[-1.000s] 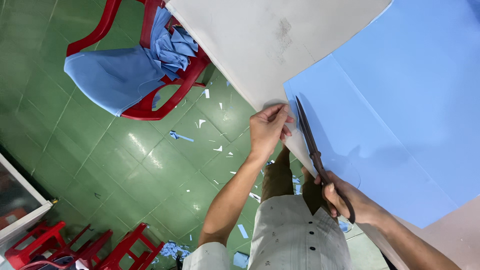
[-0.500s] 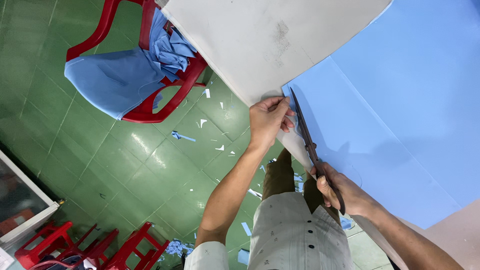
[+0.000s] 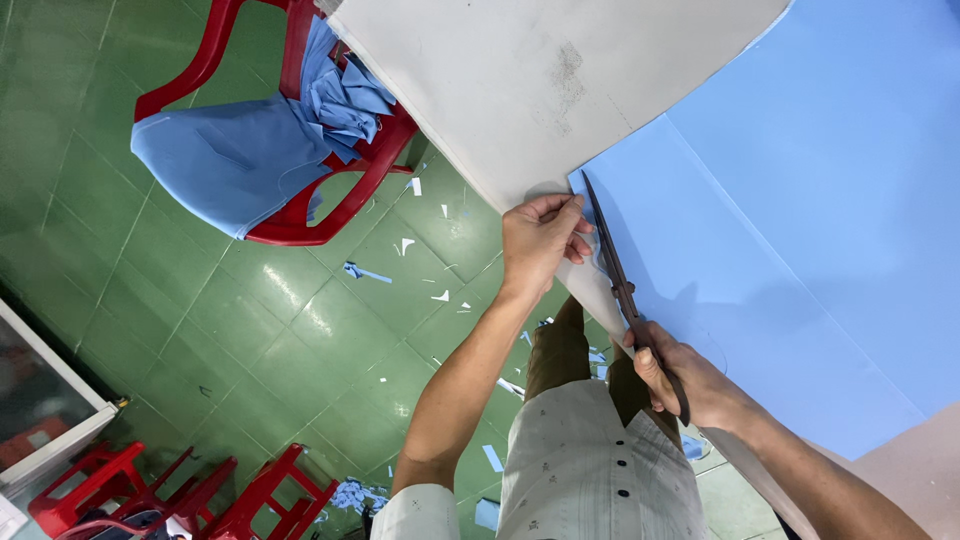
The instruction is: The person cuts a large piece of light blue fabric on a work table using shears, following a pattern. They then use a steam iron to press the fabric and continue cutting along the edges to refine the shape.
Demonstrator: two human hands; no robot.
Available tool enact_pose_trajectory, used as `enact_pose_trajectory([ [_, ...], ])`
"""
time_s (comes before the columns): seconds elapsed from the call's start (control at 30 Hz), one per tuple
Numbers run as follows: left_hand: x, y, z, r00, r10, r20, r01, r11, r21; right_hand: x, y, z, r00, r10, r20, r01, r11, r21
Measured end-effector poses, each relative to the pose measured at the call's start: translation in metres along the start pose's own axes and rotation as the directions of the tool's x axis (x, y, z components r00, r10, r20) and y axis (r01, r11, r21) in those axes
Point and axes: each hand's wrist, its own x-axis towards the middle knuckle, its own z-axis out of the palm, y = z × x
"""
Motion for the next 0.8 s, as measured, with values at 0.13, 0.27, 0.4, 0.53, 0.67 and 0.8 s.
enact_pose_trajectory([
  [0.13,0.000,0.000,0.000,1.000,0.009,0.001,-0.009,1.000,-0.012,-0.003,-0.008,-0.001,1.000,-0.009,-0.008,0.009,1.000,-0.002],
  [0.27,0.000,0.000,-0.001,1.000,0.003,0.009,-0.003,1.000,-0.014,0.001,-0.008,-0.003,1.000,0.008,0.008,-0.008,1.000,0.001],
  [0.4,0.001,0.000,-0.002,1.000,0.000,0.025,0.000,1.000,-0.011,0.003,-0.016,-0.004,0.998,0.055,-0.005,-0.054,0.998,0.020],
  [0.53,0.003,-0.004,-0.004,1.000,0.011,0.030,-0.011,1.000,-0.008,-0.001,-0.026,-0.003,0.999,0.033,-0.015,-0.032,0.999,0.034],
  [0.67,0.014,-0.016,-0.012,0.997,0.065,0.051,-0.066,0.998,0.017,-0.031,-0.020,-0.013,0.998,0.000,0.064,-0.009,0.990,0.140],
  [0.8,0.049,-0.018,-0.047,0.994,0.102,0.039,-0.102,0.995,0.000,-0.116,0.004,-0.027,0.999,-0.043,0.032,0.041,0.996,0.080],
])
